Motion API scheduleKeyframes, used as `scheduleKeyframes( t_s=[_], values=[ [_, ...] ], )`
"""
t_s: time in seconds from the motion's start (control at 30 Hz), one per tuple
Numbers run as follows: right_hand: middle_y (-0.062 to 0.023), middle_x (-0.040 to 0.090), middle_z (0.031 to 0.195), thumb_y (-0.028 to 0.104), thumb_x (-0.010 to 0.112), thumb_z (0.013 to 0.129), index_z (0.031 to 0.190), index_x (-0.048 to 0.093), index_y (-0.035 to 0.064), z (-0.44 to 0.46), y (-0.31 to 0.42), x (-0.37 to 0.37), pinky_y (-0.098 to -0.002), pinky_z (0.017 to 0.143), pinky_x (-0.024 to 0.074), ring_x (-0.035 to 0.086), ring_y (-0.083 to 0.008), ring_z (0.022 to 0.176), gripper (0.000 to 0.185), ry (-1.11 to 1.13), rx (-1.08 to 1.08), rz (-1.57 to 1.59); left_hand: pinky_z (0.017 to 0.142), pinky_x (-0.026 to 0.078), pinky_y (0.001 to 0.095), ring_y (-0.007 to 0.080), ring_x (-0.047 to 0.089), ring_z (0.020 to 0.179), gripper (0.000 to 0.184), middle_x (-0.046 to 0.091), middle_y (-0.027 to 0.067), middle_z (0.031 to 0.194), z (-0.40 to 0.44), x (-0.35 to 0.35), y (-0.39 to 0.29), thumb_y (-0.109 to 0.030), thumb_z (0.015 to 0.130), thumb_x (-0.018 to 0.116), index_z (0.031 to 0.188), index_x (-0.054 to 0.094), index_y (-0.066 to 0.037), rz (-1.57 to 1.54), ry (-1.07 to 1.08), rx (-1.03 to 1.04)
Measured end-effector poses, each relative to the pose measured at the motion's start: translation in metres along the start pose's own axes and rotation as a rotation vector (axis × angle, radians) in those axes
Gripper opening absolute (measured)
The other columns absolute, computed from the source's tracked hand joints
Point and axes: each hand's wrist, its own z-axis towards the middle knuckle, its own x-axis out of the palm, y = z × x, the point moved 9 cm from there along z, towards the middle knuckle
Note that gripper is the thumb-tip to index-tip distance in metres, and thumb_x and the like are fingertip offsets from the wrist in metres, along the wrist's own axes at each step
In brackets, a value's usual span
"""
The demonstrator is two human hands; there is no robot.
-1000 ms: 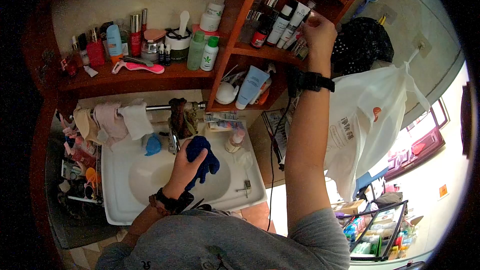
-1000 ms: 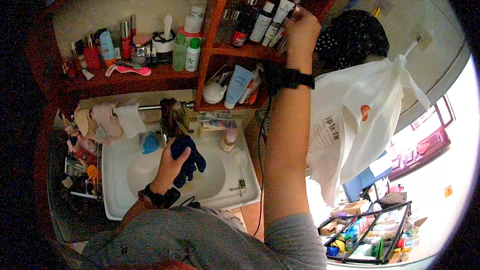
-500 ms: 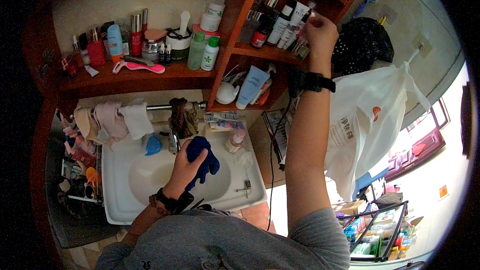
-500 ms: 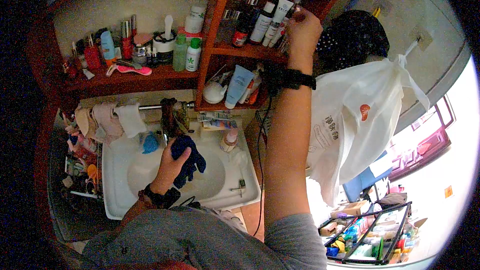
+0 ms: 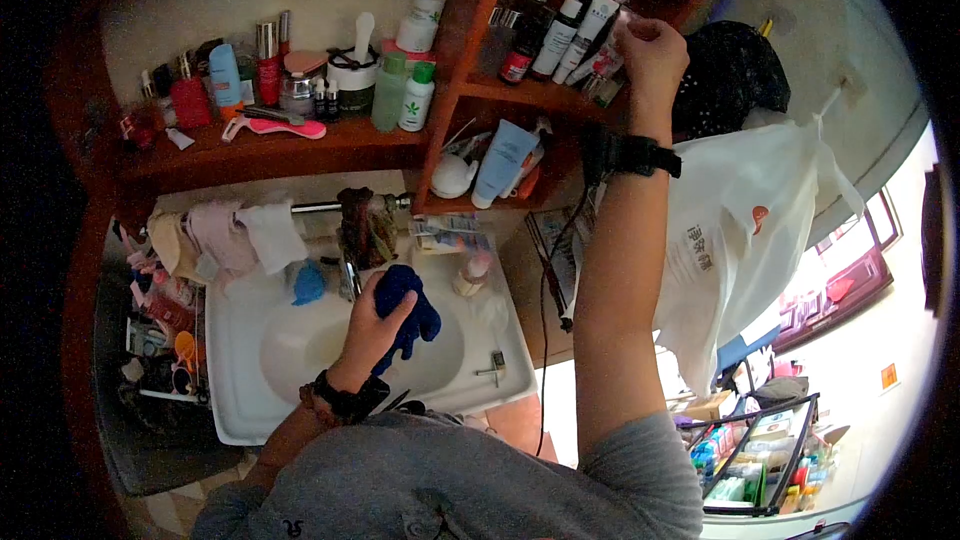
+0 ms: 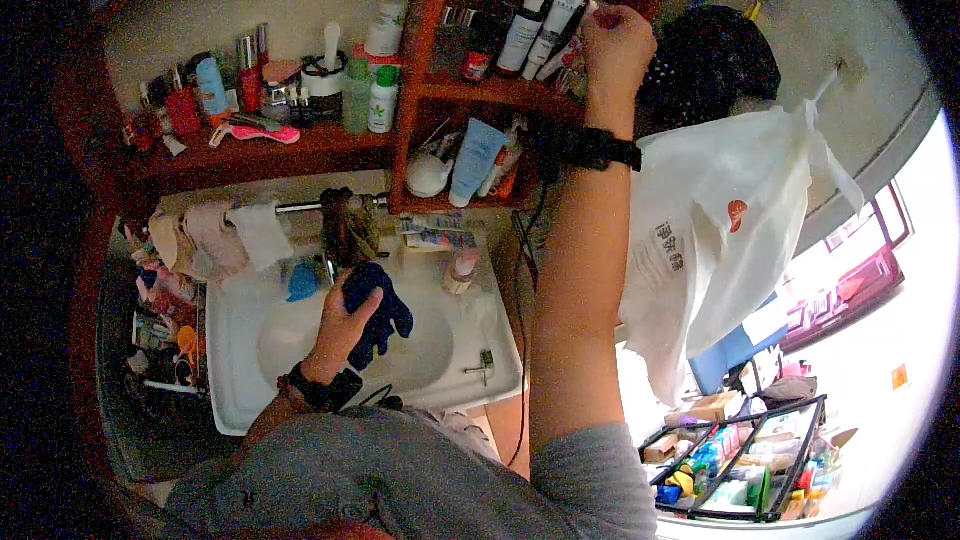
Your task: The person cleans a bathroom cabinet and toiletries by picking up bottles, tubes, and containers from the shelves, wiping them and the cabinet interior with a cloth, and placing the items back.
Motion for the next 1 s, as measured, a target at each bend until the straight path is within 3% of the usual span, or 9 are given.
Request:
scheduleKeyframes(
  t_s=[0.5, 0.6, 0.7, 0.8, 0.83, 0.93, 1.0],
  values=[
    [-0.0197, 0.067, 0.085, 0.031, 0.071, 0.077, 0.088, 0.071, 0.0027, -0.013, 0.009, -0.006, -0.0397, 0.075, 0.0515, 0.066, -0.0357, 0.082, 0.031, 0.029, -0.025, 0.039, 0.071, 0.049, 0.0278, 0.0132, 0.059, 0.081, 0.039, 0.061, 0.0066, 0.093, 0.001, 0.002, 0.002, -0.026, 0.087, 0.066, 0.111, 0.052, 0.001, -0.02, 0.015, 0.013],
    [-0.0145, 0.069, 0.08, 0.02, 0.074, 0.07, 0.085, 0.068, -0.0007, -0.023, -0.008, -0.001, -0.0357, 0.067, 0.0518, 0.067, -0.0239, 0.074, 0.026, 0.181, 0.019, -0.18, 0.071, 0.049, 0.0279, 0.0134, 0.059, 0.082, 0.039, 0.061, 0.0069, 0.094, 0.0, 0.003, 0.0, -0.026, 0.088, 0.066, 0.113, 0.052, 0.001, -0.033, 0.016, -0.002],
    [-0.0146, 0.068, 0.078, 0.024, 0.077, 0.07, 0.078, 0.065, -0.002, -0.047, -0.001, 0.003, -0.0361, 0.061, 0.052, 0.067, -0.0232, 0.071, 0.03, 0.48, 0.137, -0.316, 0.072, 0.049, 0.0278, 0.0134, 0.059, 0.083, 0.04, 0.061, 0.0071, 0.094, 0.003, 0.005, -0.004, -0.026, 0.088, 0.066, 0.114, 0.052, 0.001, -0.038, 0.009, 0.021],
    [-0.0236, 0.066, 0.085, 0.026, 0.08, 0.064, 0.085, 0.066, -0.0042, -0.069, -0.02, 0.04, -0.0419, 0.068, 0.0527, 0.067, -0.0353, 0.078, 0.039, 0.712, 0.186, -0.198, 0.071, 0.049, 0.0275, 0.0132, 0.059, 0.083, 0.04, 0.062, 0.0073, 0.094, 0.0, 0.009, 0.004, -0.025, 0.088, 0.066, 0.114, 0.051, 0.002, -0.068, 0.032, 0.003],
    [-0.0218, 0.067, 0.086, 0.025, 0.081, 0.065, 0.087, 0.065, -0.0047, -0.075, -0.027, 0.046, -0.0416, 0.067, 0.0531, 0.067, -0.0339, 0.075, 0.04, 0.651, 0.198, -0.128, 0.071, 0.049, 0.0274, 0.0131, 0.059, 0.082, 0.04, 0.062, 0.0073, 0.094, -0.001, 0.011, 0.011, -0.025, 0.088, 0.066, 0.114, 0.051, 0.002, -0.087, 0.05, -0.032],
    [-0.013, 0.062, 0.069, 0.029, 0.08, 0.073, 0.083, 0.052, -0.0004, -0.088, -0.045, 0.057, -0.0334, 0.045, 0.049, 0.064, -0.0219, 0.055, 0.041, 0.671, 0.293, -0.011, 0.071, 0.049, 0.0272, 0.0127, 0.059, 0.082, 0.038, 0.062, 0.0074, 0.093, 0.0, 0.014, 0.014, -0.024, 0.088, 0.066, 0.113, 0.052, 0.002, -0.073, 0.059, -0.072],
    [-0.0137, 0.062, 0.069, 0.026, 0.076, 0.077, 0.083, 0.053, -0.002, -0.082, -0.061, 0.067, -0.0324, 0.044, 0.0483, 0.063, -0.0212, 0.053, 0.036, 0.673, 0.192, -0.068, 0.072, 0.049, 0.0272, 0.0127, 0.059, 0.082, 0.038, 0.062, 0.0075, 0.093, -0.002, 0.012, 0.015, -0.024, 0.088, 0.066, 0.112, 0.052, 0.002, -0.066, 0.05, -0.069]
  ],
)
